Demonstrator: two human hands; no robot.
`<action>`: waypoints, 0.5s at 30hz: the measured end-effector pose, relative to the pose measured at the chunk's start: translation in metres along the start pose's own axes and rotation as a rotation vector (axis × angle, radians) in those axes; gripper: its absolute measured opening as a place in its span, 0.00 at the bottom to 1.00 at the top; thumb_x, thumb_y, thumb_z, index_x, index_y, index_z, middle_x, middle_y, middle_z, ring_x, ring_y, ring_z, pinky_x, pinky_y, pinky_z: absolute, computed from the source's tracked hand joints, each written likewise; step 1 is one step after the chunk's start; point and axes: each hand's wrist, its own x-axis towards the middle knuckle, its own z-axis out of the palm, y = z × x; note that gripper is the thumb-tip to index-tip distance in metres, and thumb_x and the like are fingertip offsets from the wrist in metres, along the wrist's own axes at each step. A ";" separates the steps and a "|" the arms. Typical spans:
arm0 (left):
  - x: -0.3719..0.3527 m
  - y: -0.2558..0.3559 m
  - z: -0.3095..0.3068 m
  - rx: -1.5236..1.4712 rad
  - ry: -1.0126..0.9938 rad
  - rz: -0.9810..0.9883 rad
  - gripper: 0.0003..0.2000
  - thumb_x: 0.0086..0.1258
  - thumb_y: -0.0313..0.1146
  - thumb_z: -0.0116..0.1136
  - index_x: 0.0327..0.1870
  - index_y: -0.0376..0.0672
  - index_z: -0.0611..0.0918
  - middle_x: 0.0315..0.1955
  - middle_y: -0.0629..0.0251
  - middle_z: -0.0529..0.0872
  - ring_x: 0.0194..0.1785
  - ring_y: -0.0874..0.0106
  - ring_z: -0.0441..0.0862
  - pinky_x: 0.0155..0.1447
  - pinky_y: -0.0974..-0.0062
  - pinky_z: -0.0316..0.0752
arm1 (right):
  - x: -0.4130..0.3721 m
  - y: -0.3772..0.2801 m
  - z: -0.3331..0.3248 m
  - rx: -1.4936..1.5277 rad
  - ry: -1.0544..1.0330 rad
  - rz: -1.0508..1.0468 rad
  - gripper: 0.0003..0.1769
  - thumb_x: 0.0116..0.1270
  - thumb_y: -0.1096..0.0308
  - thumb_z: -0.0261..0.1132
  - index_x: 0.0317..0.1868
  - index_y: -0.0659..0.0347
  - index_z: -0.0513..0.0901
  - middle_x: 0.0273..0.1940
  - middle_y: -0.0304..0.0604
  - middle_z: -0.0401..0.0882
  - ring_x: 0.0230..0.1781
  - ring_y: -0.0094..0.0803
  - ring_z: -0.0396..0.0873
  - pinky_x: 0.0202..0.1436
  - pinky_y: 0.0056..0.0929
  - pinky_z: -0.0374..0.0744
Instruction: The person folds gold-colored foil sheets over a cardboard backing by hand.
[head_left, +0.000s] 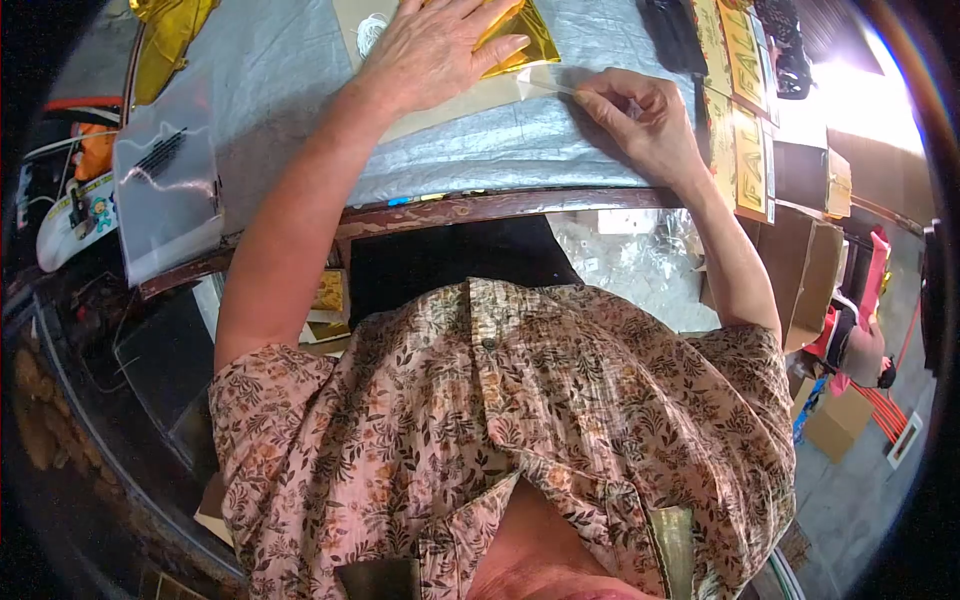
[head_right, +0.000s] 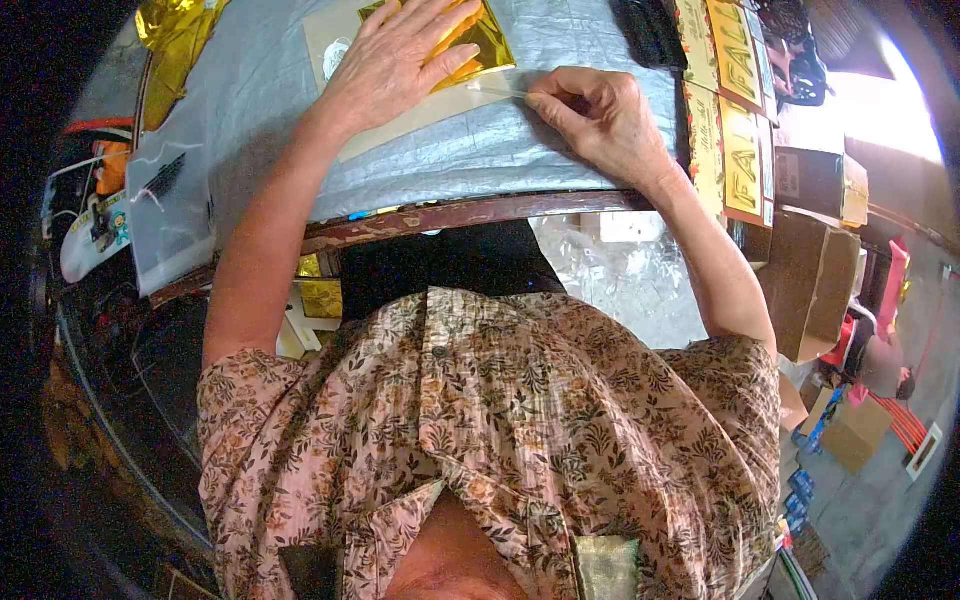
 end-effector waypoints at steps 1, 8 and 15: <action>0.000 0.001 0.000 0.012 -0.007 -0.010 0.33 0.82 0.54 0.45 0.77 0.38 0.67 0.78 0.46 0.63 0.81 0.50 0.58 0.82 0.53 0.50 | 0.001 0.000 0.001 0.003 0.004 0.005 0.11 0.73 0.66 0.70 0.46 0.66 0.89 0.35 0.34 0.88 0.35 0.17 0.76 0.43 0.21 0.76; 0.001 0.001 -0.001 0.043 -0.039 -0.034 0.33 0.82 0.56 0.45 0.78 0.39 0.66 0.78 0.46 0.62 0.82 0.51 0.56 0.83 0.53 0.49 | 0.005 0.000 0.006 0.030 0.008 0.002 0.10 0.73 0.66 0.70 0.46 0.66 0.90 0.35 0.36 0.89 0.36 0.17 0.78 0.44 0.22 0.77; 0.001 0.001 -0.001 0.085 -0.059 -0.031 0.34 0.82 0.56 0.44 0.78 0.39 0.66 0.79 0.46 0.61 0.82 0.51 0.56 0.83 0.53 0.48 | 0.006 -0.002 0.008 -0.003 0.024 -0.011 0.10 0.73 0.67 0.71 0.46 0.65 0.90 0.36 0.37 0.90 0.37 0.18 0.79 0.46 0.22 0.78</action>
